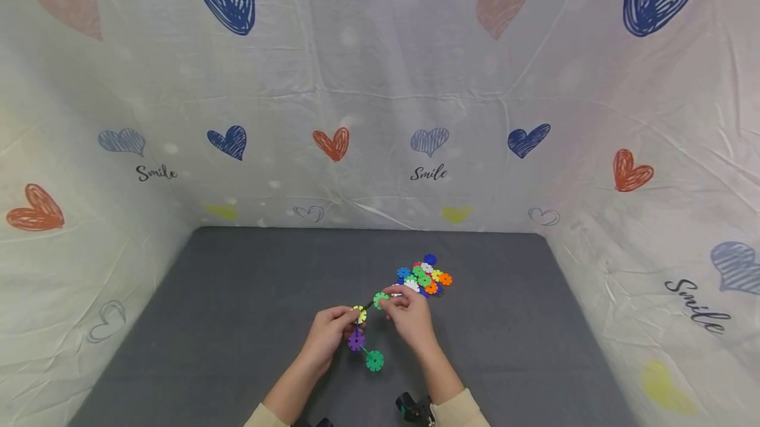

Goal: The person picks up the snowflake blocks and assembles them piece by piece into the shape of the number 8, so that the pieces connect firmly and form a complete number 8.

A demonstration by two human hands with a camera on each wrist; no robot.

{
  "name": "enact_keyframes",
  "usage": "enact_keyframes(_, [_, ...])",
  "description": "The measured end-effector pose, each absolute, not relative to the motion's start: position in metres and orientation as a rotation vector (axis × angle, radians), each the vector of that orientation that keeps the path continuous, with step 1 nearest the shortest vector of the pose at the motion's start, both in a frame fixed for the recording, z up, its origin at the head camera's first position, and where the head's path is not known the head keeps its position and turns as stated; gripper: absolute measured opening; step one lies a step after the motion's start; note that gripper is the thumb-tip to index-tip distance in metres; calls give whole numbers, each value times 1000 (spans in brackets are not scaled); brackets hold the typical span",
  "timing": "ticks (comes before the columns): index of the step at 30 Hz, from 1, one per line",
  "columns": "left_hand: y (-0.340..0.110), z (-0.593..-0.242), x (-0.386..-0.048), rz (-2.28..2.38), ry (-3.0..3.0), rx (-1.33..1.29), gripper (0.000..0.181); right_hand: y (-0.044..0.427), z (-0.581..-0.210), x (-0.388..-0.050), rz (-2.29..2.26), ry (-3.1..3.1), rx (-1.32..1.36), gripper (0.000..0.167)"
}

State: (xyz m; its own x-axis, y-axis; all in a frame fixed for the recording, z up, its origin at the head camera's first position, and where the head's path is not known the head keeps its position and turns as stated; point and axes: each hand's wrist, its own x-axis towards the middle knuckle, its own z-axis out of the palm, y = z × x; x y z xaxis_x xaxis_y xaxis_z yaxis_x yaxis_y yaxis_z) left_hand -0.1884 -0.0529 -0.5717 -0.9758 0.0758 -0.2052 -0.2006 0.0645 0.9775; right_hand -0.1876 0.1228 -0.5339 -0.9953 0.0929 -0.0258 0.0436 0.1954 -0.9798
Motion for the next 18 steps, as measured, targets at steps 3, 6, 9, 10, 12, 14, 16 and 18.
enact_keyframes(3, [-52, -570, -188, 2003, 2142, -109, 29, 121, -527, -184, 1959, -2409, -114, 18])
enact_keyframes(6, [-53, -568, -187, 1998, 2144, -88, 28, 121, -531, -185, 1933, -2400, -91, 17])
enact_keyframes(9, [-52, -567, -187, 2005, 2153, -76, 27, 121, -533, -185, 1927, -2376, -68, 15])
enact_keyframes(10, [-52, -567, -187, 2013, 2150, -76, 27, 121, -532, -185, 1937, -2368, -65, 14])
enact_keyframes(12, [-52, -566, -187, 2026, 2147, -78, 26, 121, -529, -185, 1955, -2361, -64, 13])
enact_keyframes(14, [-52, -566, -187, 2037, 2134, -80, 25, 121, -528, -184, 1968, -2364, -71, 13])
enact_keyframes(16, [-51, -566, -187, 2034, 2130, -80, 25, 122, -531, -186, 1944, -2385, -73, 14])
enact_keyframes(18, [-50, -566, -186, 2037, 2130, -79, 24, 123, -540, -188, 1912, -2404, -55, 16])
